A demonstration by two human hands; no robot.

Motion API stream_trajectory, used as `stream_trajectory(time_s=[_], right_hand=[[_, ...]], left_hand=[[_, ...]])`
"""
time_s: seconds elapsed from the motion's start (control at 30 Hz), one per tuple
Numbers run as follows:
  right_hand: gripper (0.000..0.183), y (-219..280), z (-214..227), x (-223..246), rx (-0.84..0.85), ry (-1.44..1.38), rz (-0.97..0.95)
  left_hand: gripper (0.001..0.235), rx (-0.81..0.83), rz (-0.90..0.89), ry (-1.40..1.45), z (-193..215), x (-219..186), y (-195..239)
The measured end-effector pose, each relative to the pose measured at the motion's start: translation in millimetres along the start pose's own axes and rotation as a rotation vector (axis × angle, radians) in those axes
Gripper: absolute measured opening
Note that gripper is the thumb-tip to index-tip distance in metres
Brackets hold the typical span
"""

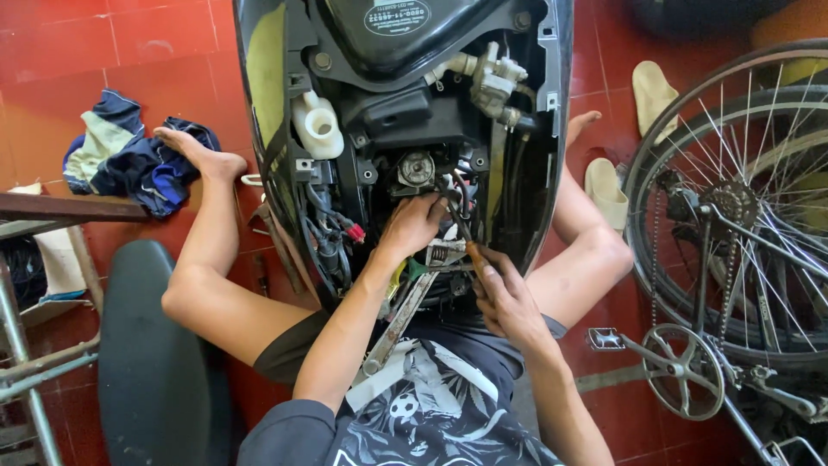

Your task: Cleaning and maintaining internal motorcycle engine components using a brush, wrench, and small tools.

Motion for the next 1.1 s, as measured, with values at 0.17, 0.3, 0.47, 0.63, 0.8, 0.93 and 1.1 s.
stream_trajectory(time_s=[0.17,0.3,0.47,0.63,0.8,0.93,1.1], right_hand=[[0.041,1,-18,-21,-0.075,-0.165,-0.053],[0.048,-8,-19,-31,-0.073,0.062,0.207],[0.053,-5,-11,-20,-0.124,0.329,0.323],[0.051,-3,-17,-28,-0.145,0.29,0.312],[0.052,17,-65,-15,-0.214,-0.008,0.37],[0.057,3,-82,-41,-0.2,0.14,0.433],[0.058,0,-96,-52,-0.271,0.244,0.465]], left_hand=[[0.043,-0.006,0.008,-0.017,1,2,-2],[0.041,-0.022,0.039,0.083,0,4,0],[0.039,-0.034,0.043,0.098,-19,20,-11],[0.039,-0.038,0.067,0.122,-28,35,-19],[0.034,-0.064,0.088,0.007,-21,41,-19],[0.035,-0.066,0.082,0.001,-16,44,-20],[0.033,-0.082,0.033,-0.036,-10,42,-21]])
Point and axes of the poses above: each hand's wrist, its own y-axis away from the middle knuckle, its own z-axis out of the back of the hand, x = y × z, the point moved 9 cm from there along -y, towards the middle knuckle, and after that the axes turned 12 degrees about -x, right-handed, at the moved point
